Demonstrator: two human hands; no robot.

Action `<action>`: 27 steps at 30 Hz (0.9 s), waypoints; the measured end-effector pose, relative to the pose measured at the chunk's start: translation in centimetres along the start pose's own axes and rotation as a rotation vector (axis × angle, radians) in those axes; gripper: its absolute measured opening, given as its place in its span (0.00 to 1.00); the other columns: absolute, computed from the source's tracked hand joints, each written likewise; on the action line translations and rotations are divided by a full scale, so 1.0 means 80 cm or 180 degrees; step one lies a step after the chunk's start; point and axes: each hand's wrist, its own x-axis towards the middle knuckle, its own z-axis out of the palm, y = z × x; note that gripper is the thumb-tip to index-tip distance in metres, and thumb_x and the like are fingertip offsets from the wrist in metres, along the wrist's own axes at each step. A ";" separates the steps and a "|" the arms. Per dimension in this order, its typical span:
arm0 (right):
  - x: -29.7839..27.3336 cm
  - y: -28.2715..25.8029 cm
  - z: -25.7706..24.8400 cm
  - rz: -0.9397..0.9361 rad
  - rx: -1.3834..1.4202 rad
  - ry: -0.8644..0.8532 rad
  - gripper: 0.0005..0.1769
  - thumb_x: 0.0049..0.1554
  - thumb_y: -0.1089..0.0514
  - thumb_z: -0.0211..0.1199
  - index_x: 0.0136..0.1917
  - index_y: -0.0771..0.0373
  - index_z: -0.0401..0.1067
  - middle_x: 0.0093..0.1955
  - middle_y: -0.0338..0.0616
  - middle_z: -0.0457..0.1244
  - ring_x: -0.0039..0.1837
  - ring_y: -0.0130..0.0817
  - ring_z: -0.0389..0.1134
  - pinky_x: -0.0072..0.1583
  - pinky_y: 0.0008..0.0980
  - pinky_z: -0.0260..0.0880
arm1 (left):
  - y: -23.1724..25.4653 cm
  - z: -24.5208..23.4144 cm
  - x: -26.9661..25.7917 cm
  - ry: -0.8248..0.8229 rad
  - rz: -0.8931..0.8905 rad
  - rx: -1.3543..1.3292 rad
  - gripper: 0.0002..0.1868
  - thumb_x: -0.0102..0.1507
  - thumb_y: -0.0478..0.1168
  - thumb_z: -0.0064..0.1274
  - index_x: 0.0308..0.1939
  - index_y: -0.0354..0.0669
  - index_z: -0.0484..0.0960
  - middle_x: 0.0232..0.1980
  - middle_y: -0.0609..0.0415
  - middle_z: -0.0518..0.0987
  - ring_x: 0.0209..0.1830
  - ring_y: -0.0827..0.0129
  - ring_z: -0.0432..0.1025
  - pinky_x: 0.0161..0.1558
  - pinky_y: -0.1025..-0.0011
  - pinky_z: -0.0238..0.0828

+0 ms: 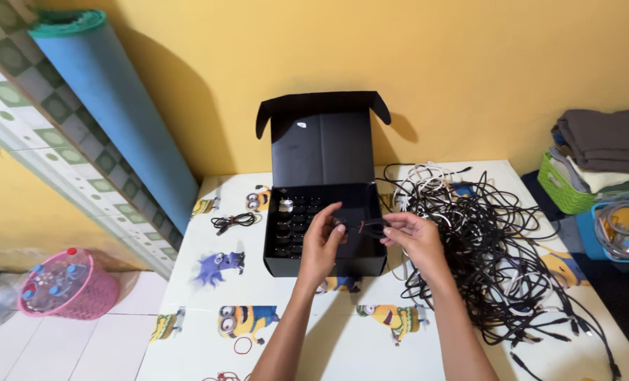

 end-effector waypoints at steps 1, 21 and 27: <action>-0.001 0.001 0.007 0.0018 0.0016 -0.0022 0.15 0.55 0.70 0.64 0.56 0.71 0.75 0.45 0.48 0.71 0.42 0.32 0.74 0.46 0.28 0.76 | -0.003 -0.009 0.001 0.0024 -0.0013 0.0018 0.23 0.67 0.31 0.50 0.67 0.43 0.72 0.45 0.56 0.72 0.38 0.78 0.71 0.43 0.78 0.75; 0.158 0.028 0.328 -0.0959 -0.3055 -0.1021 0.07 0.49 0.62 0.71 0.44 0.59 0.82 0.37 0.42 0.72 0.50 0.40 0.69 0.57 0.43 0.62 | -0.035 -0.356 0.063 0.1169 -0.0023 0.0956 0.11 0.64 0.32 0.57 0.51 0.34 0.80 0.41 0.52 0.85 0.39 0.73 0.80 0.39 0.75 0.78; 0.210 0.079 0.381 -0.1193 -0.3727 -0.1424 0.08 0.44 0.67 0.69 0.37 0.55 0.83 0.37 0.45 0.71 0.53 0.43 0.69 0.62 0.43 0.58 | -0.062 -0.407 0.075 0.1201 -0.0235 0.1871 0.09 0.61 0.32 0.61 0.43 0.33 0.80 0.35 0.50 0.84 0.33 0.71 0.80 0.35 0.71 0.77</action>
